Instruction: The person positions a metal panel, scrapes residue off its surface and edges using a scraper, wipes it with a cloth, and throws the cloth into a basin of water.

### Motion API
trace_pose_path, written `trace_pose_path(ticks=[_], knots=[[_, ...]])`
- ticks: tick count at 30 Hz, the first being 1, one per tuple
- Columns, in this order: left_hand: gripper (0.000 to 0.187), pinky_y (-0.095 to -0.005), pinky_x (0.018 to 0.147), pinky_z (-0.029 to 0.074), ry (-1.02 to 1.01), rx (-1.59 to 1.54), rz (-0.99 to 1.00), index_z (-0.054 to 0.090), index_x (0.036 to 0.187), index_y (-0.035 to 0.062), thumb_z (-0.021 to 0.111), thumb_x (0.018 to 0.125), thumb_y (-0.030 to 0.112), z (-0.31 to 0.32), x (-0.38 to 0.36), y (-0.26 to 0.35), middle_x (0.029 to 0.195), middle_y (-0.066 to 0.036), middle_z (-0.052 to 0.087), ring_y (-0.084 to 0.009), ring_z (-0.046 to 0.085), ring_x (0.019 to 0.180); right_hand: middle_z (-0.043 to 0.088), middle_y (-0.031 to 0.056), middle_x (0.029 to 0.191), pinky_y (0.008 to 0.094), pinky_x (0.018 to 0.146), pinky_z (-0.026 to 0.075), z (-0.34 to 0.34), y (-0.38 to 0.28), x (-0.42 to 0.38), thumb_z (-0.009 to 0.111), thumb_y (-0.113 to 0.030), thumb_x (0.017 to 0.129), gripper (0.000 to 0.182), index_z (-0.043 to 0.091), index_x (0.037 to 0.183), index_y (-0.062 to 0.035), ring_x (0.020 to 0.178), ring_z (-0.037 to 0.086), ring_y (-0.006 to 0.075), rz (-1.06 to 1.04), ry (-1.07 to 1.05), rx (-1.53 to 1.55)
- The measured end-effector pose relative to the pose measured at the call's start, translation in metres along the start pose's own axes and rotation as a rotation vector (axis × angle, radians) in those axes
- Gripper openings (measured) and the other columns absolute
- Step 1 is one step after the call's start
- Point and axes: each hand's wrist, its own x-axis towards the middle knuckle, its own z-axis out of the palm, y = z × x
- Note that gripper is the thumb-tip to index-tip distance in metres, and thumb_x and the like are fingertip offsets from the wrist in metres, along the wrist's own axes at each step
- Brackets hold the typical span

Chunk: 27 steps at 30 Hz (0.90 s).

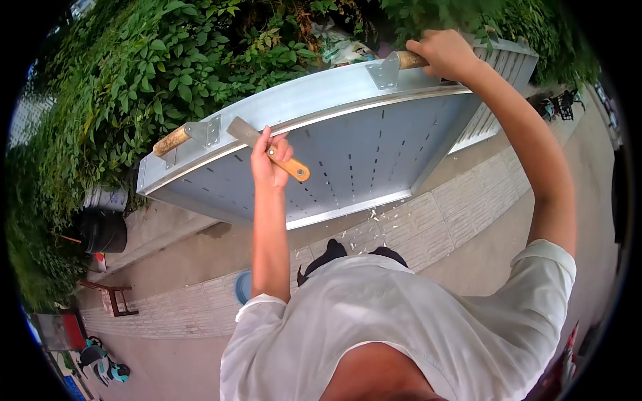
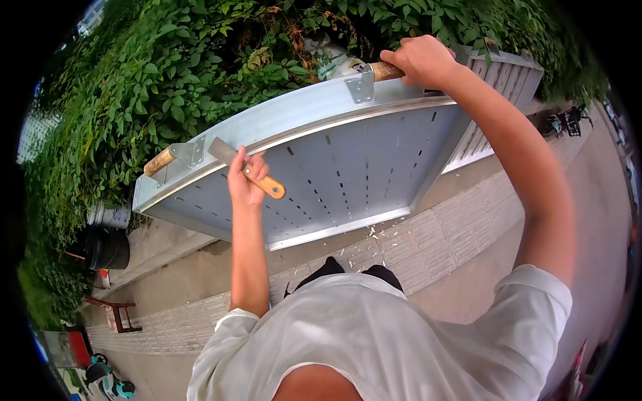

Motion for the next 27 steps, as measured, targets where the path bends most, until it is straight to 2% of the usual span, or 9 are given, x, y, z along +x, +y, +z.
trace_pose_path(ticks=[8, 9, 12, 13, 17, 20, 24, 26, 27], knots=[[0.024, -0.0242, 0.043, 0.03, 0.219, -0.082, -0.049, 0.046, 0.081, 0.0022, 0.056, 0.092, 0.02, 0.001, 0.054, -0.043, 0.079, -0.015, 0.056, -0.0098, 0.035, 0.045, 0.064, 0.0028, 0.071, 0.0357, 0.062, 0.053, 0.079, 0.03, 0.019, 0.071, -0.02, 0.068, 0.034, 0.06, 0.1, -0.0133, 0.08, 0.063, 0.0205, -0.088, 0.04, 0.111], [0.028, -0.0238, 0.042, 0.03, 0.159, -0.147, -0.05, 0.046, 0.082, 0.0012, 0.057, 0.093, 0.025, -0.002, 0.06, -0.051, 0.074, -0.011, 0.053, -0.01, 0.034, 0.045, 0.065, 0.0029, 0.073, 0.0354, 0.062, 0.053, 0.094, 0.03, 0.02, 0.07, -0.02, 0.069, 0.032, 0.06, 0.099, -0.0132, 0.081, 0.063, 0.0205, -0.101, 0.023, 0.131], [0.031, -0.021, 0.043, 0.032, 0.299, -0.074, -0.088, 0.044, 0.089, 0.0015, 0.062, 0.091, 0.027, 0.003, 0.082, -0.074, 0.075, -0.006, 0.047, -0.0083, 0.033, 0.046, 0.065, 0.0029, 0.072, 0.0348, 0.062, 0.053, 0.135, 0.045, 0.022, 0.07, -0.019, 0.07, 0.03, 0.06, 0.099, -0.0132, 0.082, 0.063, 0.021, -0.027, 0.049, 0.141], [0.031, -0.0214, 0.043, 0.032, 0.346, -0.052, -0.067, 0.043, 0.09, 0.0026, 0.063, 0.09, 0.027, 0.009, 0.093, -0.08, 0.073, -0.005, 0.047, -0.0086, 0.033, 0.046, 0.065, 0.0031, 0.078, 0.0348, 0.063, 0.054, 0.142, 0.049, 0.022, 0.07, -0.02, 0.072, 0.032, 0.059, 0.102, -0.014, 0.084, 0.063, 0.0215, 0.003, -0.031, 0.139], [0.03, -0.0232, 0.044, 0.032, 0.536, 0.025, 0.034, 0.043, 0.088, 0.0086, 0.065, 0.089, 0.028, 0.031, 0.127, -0.106, 0.065, -0.002, 0.042, -0.0092, 0.034, 0.046, 0.061, 0.0043, 0.093, 0.0368, 0.068, 0.054, 0.187, 0.073, 0.017, 0.07, -0.026, 0.076, 0.038, 0.055, 0.109, -0.0138, 0.085, 0.063, 0.0244, 0.124, 0.184, 0.295], [0.03, -0.0242, 0.044, 0.033, 0.642, 0.129, 0.152, 0.043, 0.087, 0.0117, 0.068, 0.087, 0.028, 0.02, 0.15, -0.099, 0.059, 0.001, 0.038, -0.0096, 0.034, 0.045, 0.059, 0.0048, 0.089, 0.035, 0.067, 0.052, 0.188, 0.08, -0.01, 0.072, -0.028, 0.076, 0.041, 0.056, 0.112, -0.0131, 0.082, 0.062, 0.0269, 0.578, 0.344, 0.703], [0.028, -0.0247, 0.044, 0.035, 0.593, 0.162, 0.121, 0.044, 0.09, 0.0113, 0.066, 0.088, 0.028, 0.009, 0.183, -0.093, 0.059, -0.001, 0.039, -0.0102, 0.036, 0.046, 0.062, 0.0043, 0.083, 0.0274, 0.066, 0.048, 0.269, 0.041, -0.106, 0.071, -0.027, 0.084, 0.029, 0.063, 0.093, -0.0006, 0.075, 0.058, 0.0109, 1.322, 0.527, 1.802], [0.026, -0.0245, 0.044, 0.036, 0.587, 0.177, 0.118, 0.045, 0.093, 0.0106, 0.065, 0.089, 0.028, 0.01, 0.201, -0.091, 0.059, -0.001, 0.04, -0.0105, 0.038, 0.047, 0.065, 0.0127, 0.101, 0.0398, 0.082, 0.053, 0.321, -0.018, -0.19, 0.06, -0.041, 0.09, 0.048, 0.057, 0.116, -0.0005, 0.09, 0.065, 0.0248, 1.703, 0.274, 2.511], [0.026, -0.0244, 0.044, 0.036, 0.588, 0.181, 0.128, 0.046, 0.094, 0.01, 0.064, 0.089, 0.027, 0.015, 0.206, -0.09, 0.06, -0.002, 0.041, -0.0106, 0.038, 0.047, 0.06, 0.0178, 0.12, 0.0476, 0.093, 0.05, 0.334, -0.06, -0.236, 0.049, -0.051, 0.093, 0.062, 0.049, 0.127, 0.0017, 0.108, 0.06, 0.0328, 1.708, 0.245, 2.768]])
